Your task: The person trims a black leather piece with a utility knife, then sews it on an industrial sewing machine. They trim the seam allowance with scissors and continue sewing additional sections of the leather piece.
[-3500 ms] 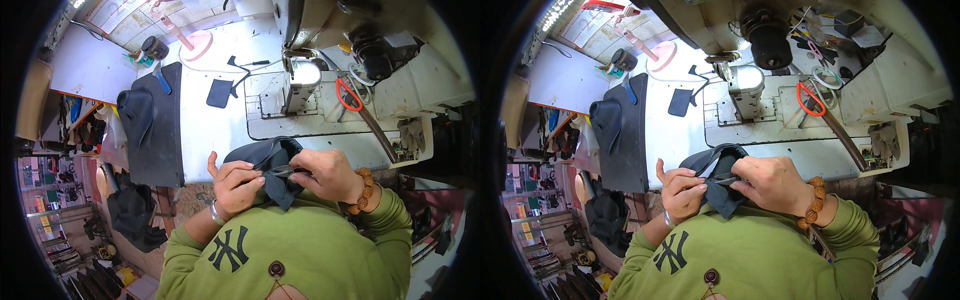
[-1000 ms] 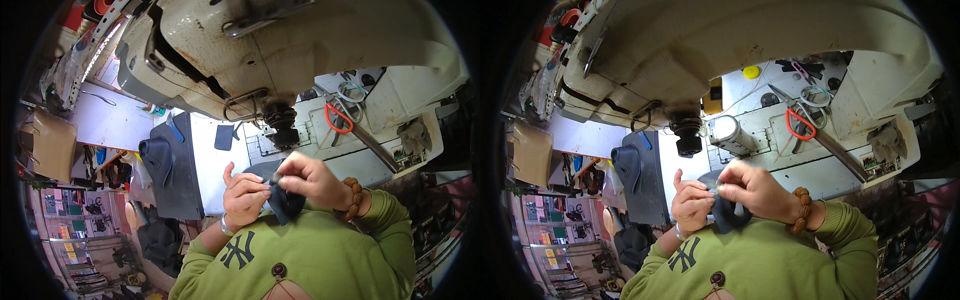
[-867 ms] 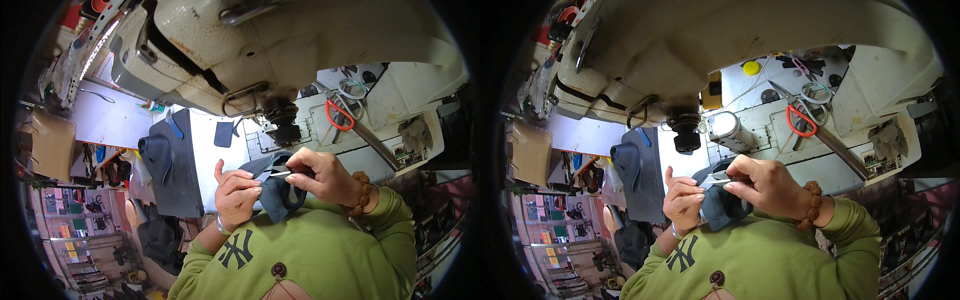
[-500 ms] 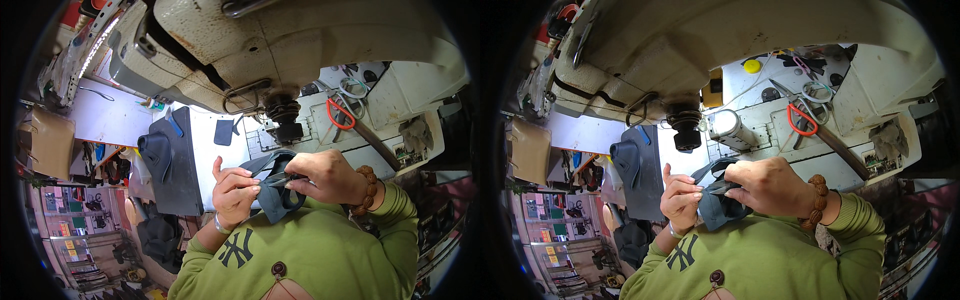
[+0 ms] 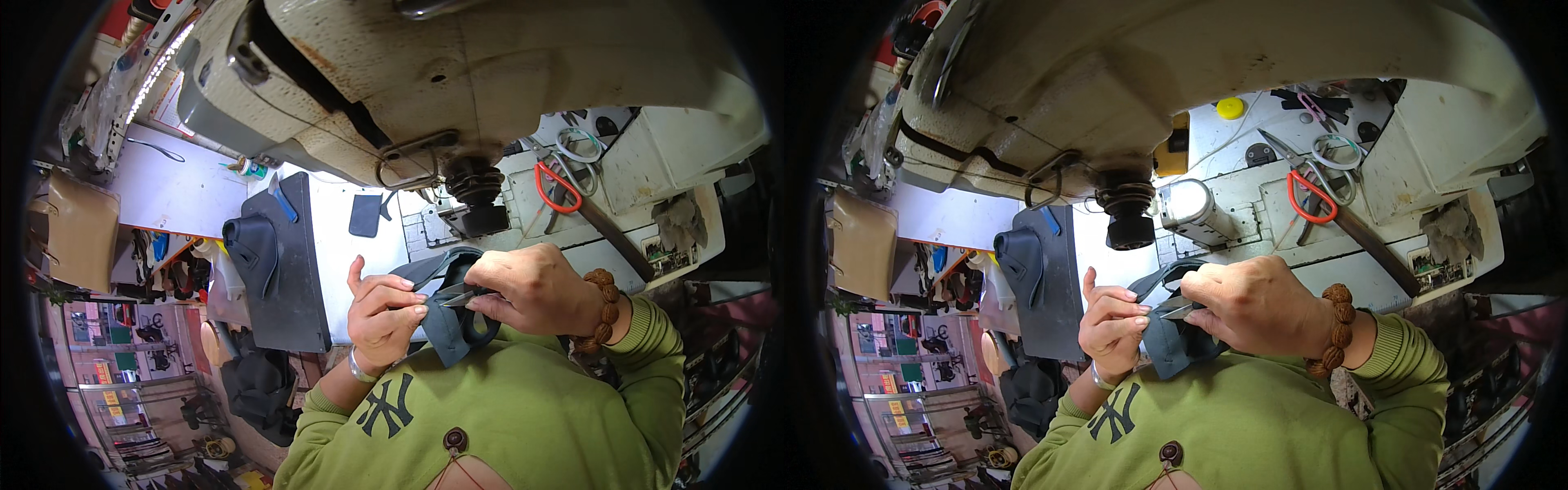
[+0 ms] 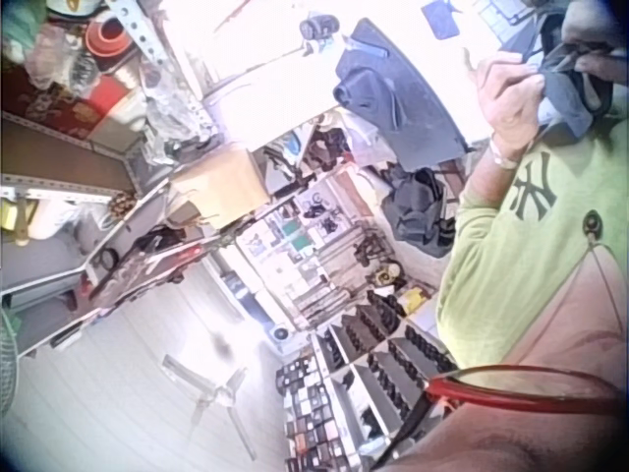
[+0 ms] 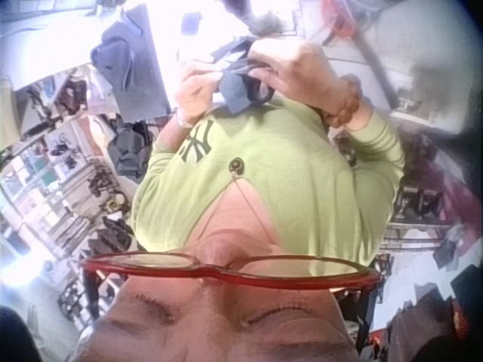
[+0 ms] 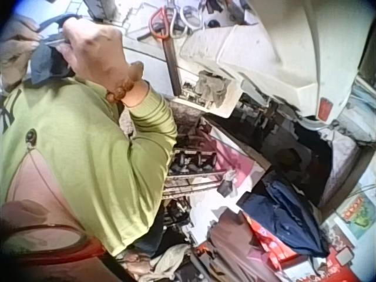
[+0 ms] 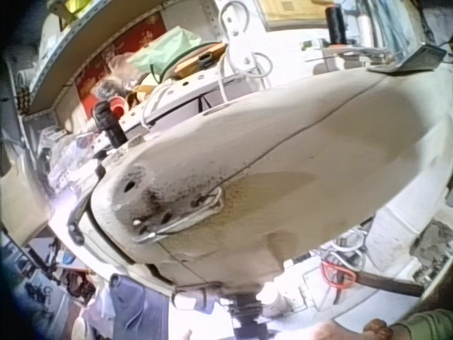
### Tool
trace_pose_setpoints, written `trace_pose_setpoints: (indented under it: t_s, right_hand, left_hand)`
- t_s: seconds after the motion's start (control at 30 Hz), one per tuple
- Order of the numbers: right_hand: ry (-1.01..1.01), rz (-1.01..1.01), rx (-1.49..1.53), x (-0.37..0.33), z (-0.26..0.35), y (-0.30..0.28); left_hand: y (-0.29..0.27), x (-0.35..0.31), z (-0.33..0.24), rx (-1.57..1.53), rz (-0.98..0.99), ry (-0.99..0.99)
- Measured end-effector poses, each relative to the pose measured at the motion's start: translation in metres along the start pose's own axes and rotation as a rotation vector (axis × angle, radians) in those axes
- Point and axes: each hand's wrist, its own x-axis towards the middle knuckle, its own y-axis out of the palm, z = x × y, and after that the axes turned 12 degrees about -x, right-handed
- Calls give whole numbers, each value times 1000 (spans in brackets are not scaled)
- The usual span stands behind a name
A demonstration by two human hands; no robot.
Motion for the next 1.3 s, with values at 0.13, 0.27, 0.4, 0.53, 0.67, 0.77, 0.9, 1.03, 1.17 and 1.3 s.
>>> trace_pose_setpoints:
  t_s: [0.13, 0.27, 0.4, 0.53, 0.67, 0.77, 0.9, 1.03, 1.17, 1.3]
  right_hand:
    - [-6, -4, -49, 2, 3, -1]
    - [-23, 10, -114, 2, 7, -4]
    - [-28, 29, -128, 2, 9, -4]
    - [4, 8, -85, 0, 10, 3]
    - [61, -19, -2, -5, 9, 10]
    - [141, -17, 144, -8, 10, 16]
    - [342, -13, 510, -9, 14, 23]
    - [282, -23, 265, -11, 14, 18]
    - [155, -9, 107, -11, 11, 9]
    - [88, -13, 68, -7, 12, 6]
  left_hand:
    - [-1, 0, 0, 10, -6, 7]
    - [-3, 0, 0, 34, 18, 13]
    - [-3, -1, 0, 13, 21, 6]
    - [-2, -4, 0, -26, -9, -22]
    - [-1, -7, 1, -45, -33, -47]
    - [1, -9, 2, -69, -61, -56]
    - [5, -11, 1, -73, -54, -63]
    - [3, -12, 0, -49, -68, -41]
    - [-1, -12, -3, -10, -47, -27]
    - [-2, -12, -4, 0, -31, -23]
